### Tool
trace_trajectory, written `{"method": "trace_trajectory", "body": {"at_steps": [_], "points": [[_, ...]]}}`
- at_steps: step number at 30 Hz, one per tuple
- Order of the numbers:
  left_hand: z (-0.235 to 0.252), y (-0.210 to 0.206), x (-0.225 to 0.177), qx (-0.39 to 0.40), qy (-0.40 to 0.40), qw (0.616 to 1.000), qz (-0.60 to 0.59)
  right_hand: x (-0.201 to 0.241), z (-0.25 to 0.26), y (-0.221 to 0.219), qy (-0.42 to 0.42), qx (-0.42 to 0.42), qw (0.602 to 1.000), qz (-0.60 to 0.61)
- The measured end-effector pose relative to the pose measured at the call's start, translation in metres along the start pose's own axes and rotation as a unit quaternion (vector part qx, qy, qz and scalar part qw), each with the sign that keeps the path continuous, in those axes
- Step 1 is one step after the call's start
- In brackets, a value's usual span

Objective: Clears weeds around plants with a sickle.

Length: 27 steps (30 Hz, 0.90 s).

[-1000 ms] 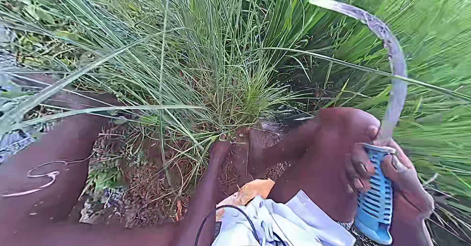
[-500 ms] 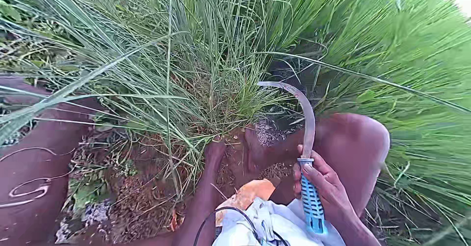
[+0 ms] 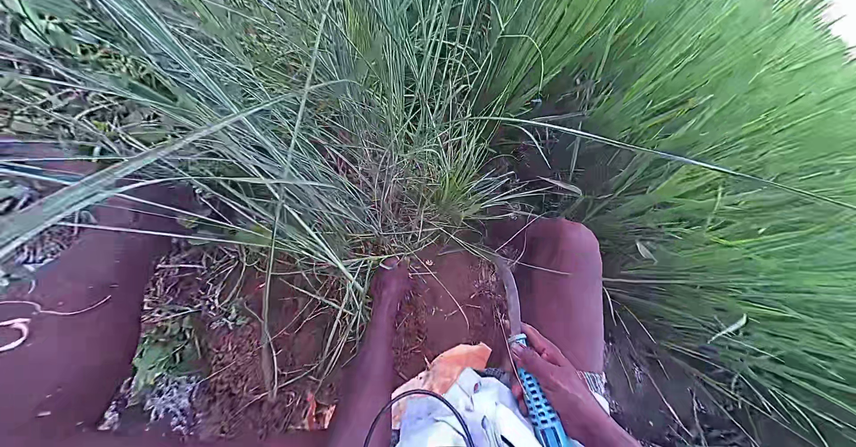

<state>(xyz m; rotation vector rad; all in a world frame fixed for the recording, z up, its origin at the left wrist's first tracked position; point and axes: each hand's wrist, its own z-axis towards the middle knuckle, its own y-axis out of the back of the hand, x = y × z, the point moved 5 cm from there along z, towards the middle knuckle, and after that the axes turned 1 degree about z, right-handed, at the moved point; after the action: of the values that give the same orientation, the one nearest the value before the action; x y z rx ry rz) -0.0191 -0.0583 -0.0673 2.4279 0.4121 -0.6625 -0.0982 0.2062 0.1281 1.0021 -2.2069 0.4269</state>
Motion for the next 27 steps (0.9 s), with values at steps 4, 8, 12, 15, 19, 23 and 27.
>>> {"method": "trace_trajectory", "body": {"at_steps": [4, 8, 12, 15, 19, 23, 27], "points": [[0.039, -0.026, 0.021, -0.048, -0.017, 0.998, 0.04, -0.009, 0.024, 0.002, -0.021, 0.032, 0.999, 0.016], [0.024, -0.013, 0.008, 0.006, -0.006, 0.999, 0.045, -0.016, 0.04, -0.004, -0.044, 0.05, 0.997, 0.045], [0.035, -0.028, 0.029, -0.05, -0.031, 0.997, 0.05, -0.02, 0.052, -0.006, -0.085, 0.037, 0.993, 0.072], [0.024, -0.018, 0.02, -0.045, -0.028, 0.997, 0.06, -0.023, 0.059, -0.007, -0.111, 0.003, 0.988, 0.107], [0.002, -0.003, -0.003, -0.031, 0.001, 0.999, 0.04, -0.028, 0.06, -0.008, -0.125, -0.015, 0.98, 0.153], [0.003, -0.003, -0.004, -0.021, -0.004, 0.999, 0.034, -0.029, 0.062, -0.01, -0.12, 0.016, 0.984, 0.131], [0.001, -0.002, 0.0, -0.014, -0.015, 0.999, 0.03, -0.03, 0.062, -0.008, -0.127, 0.044, 0.986, 0.099]]}}
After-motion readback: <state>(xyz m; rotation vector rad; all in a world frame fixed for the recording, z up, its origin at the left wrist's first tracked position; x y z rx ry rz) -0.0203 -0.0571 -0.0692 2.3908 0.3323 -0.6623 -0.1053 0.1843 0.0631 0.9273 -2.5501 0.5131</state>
